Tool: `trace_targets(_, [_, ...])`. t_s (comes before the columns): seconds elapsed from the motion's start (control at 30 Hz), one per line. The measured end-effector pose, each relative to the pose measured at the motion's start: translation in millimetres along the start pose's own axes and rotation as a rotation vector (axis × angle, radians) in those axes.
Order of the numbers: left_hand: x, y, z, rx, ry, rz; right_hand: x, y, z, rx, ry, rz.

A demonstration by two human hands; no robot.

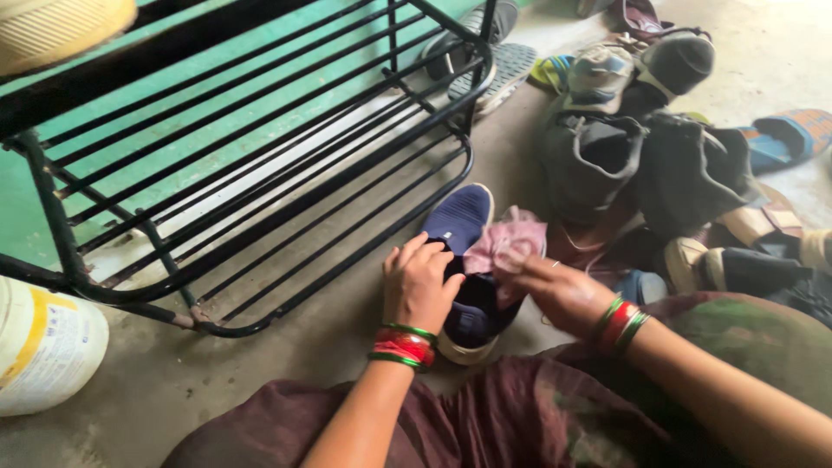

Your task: The person sits on the floor and wipes several pairs of shoes with a cloth, then places them on a metal shoe rack. The person handles white sneakers, brown sneakers, and blue slip-on shoes, cleaning each pair before arranging them on the rack.

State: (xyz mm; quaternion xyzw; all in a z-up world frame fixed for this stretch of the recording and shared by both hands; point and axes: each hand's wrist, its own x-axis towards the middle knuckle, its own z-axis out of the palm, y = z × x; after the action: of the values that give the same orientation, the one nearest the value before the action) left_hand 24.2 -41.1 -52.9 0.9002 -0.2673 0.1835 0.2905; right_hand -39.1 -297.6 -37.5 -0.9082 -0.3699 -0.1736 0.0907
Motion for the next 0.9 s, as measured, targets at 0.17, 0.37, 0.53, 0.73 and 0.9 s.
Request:
trace_targets(0.17, [-7.7,9.7,-24.8,-0.123,-0.222,0.038,-11.7,7.0,26.2,0.017,-0.091,0.124])
trace_targets(0.37, [-12.6,21.9,-38.3,-0.014,-0.453,0.018,-16.9,17.9,26.6,0.129,0.148,0.433])
trace_targets(0.53, [-16.3,13.8,-26.4,-0.006,-0.414,0.011,-12.1,-7.9,25.6,0.204,0.128,0.075])
trace_targets(0.73, [-19.6,14.0,-26.6,0.001,-0.395,-0.009,-13.4,16.4,33.7,0.101,0.118,0.437])
trace_targets(0.9, [-20.6,5.5,-17.2,0.071,-0.368,0.014,-2.8,-17.1,20.4,0.013,0.036,0.025])
